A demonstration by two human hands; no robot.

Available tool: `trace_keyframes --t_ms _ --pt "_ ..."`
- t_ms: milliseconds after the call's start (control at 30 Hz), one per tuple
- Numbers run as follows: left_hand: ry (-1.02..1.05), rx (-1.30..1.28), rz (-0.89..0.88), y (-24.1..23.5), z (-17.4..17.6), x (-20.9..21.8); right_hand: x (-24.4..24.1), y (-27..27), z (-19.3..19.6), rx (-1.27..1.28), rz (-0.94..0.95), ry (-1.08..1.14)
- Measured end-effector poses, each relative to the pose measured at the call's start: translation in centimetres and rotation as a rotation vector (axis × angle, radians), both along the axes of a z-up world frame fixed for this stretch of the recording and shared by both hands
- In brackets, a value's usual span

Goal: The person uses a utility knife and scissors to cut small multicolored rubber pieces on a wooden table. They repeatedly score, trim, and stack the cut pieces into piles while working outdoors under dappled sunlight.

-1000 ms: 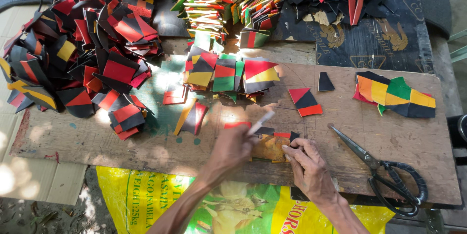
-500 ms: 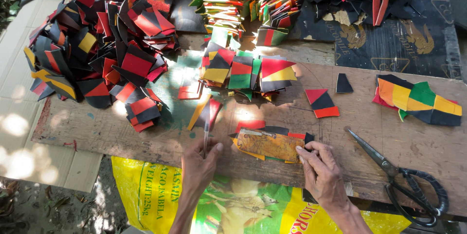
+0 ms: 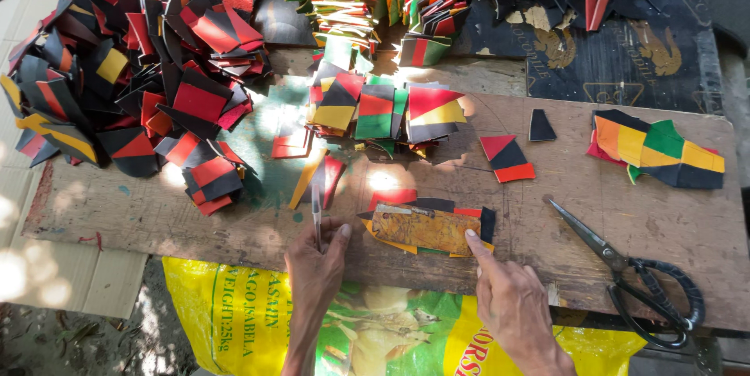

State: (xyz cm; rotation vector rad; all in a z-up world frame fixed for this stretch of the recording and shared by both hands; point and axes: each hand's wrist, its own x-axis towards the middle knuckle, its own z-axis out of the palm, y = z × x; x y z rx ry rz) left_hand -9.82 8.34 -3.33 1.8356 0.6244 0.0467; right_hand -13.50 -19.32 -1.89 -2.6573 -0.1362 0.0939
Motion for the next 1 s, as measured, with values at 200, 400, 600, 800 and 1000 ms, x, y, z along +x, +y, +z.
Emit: trace_keyframes --t_ms 200,400,600,800,1000 --pt "0.019 -0.037 0.000 0.0 -0.2 -0.1 2.8 -1.6 2.1 0.294 -0.233 0.423" --pt "-0.068 -0.011 -0.023 0.1 -0.6 -0.3 3.4 -2.3 1.5 0.410 -0.151 0.307" --pt "-0.046 -0.041 -0.001 0.0 -0.2 -0.4 2.4 -1.9 0.7 0.290 -0.186 0.300" --pt "-0.121 0.019 -0.025 0.0 -0.4 -0.4 1.3 -1.4 0.4 0.236 0.000 -0.087" --pt "-0.150 0.036 -0.041 0.2 -1.7 -0.5 0.8 -1.5 -0.4 0.095 0.004 -0.055"
